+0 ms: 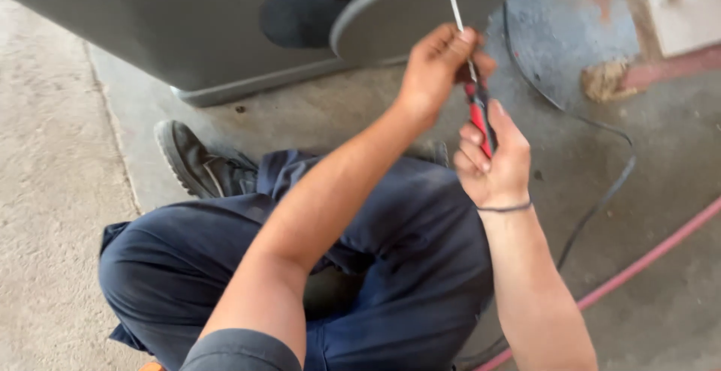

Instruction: Searching for hardware in a bin and then attempting to install an access cover on a machine base using a screwdriver for alignment

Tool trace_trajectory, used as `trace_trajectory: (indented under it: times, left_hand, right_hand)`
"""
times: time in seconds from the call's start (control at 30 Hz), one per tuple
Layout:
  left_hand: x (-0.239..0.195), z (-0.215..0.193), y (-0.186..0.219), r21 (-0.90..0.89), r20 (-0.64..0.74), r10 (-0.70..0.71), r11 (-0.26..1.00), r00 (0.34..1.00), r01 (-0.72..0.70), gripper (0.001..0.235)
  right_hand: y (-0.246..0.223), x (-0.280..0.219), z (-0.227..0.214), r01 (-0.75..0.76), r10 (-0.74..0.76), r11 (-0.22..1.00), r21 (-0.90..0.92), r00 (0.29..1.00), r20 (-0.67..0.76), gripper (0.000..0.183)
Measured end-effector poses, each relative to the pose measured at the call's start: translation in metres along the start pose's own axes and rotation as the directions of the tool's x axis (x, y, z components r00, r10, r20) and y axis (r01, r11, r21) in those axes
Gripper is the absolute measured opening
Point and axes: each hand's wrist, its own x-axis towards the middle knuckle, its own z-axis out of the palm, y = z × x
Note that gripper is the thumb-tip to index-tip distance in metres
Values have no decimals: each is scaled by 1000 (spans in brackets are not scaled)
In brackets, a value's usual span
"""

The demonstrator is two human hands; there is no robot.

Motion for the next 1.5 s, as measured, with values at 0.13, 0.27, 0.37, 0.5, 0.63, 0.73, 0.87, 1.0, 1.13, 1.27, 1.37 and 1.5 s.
trace_trajectory:
  times: [0.13,0.27,0.37,0.5,0.63,0.73,0.87,1.0,1.13,1.27,1.37,1.5]
  left_hand:
    - [-12,5,20,75,-42,-86,993,995,89,24]
    - [-11,7,21,46,-65,-69,996,995,72,22]
    - [-11,6,26,38,-73,-84,995,994,87,21]
    - [-14,4,33,45,-44,-106,993,993,108,23]
    - [-8,8,20,-18,-23,-91,996,996,91,24]
    - [-2,12,22,23,-84,-67,997,994,69,26]
    - [-5,10,22,38,-93,-82,996,992,86,24]
    - [-8,10,26,36,-110,-98,994,989,102,23]
    - [-2,3,20,31,-102,-97,994,990,100,27]
    - [-2,4,20,35,-67,-83,996,994,86,32]
    - [8,8,26,37,-56,-49,998,997,51,31]
    - [5,8,15,11,-65,-71,997,995,72,29]
  right_hand:
    - [1,-6,6,-63,63,997,34,998,-12,23]
    - [7,-28,26,359,-553,493,-793,833,33,24]
    - [14,-26,19,253,-709,-363,-897,550,442,40]
    - [21,-27,27,377,-725,-119,-919,599,340,33]
    - [12,-15,17,306,-363,910,-279,914,-181,12]
    - [6,-9,15,13,-6,998,69,996,-92,25]
    - [7,-23,20,387,-582,567,-727,813,-21,13]
    - [5,-16,4,63,-668,-574,-816,540,512,34]
    - [8,-10,12,366,-619,-190,-911,675,401,32]
    - [2,-8,9,51,-73,985,-167,989,-128,30]
    - [-9,-4,19,-43,38,996,-73,997,-70,44]
    - [-5,-20,16,282,-446,630,-724,894,-40,59]
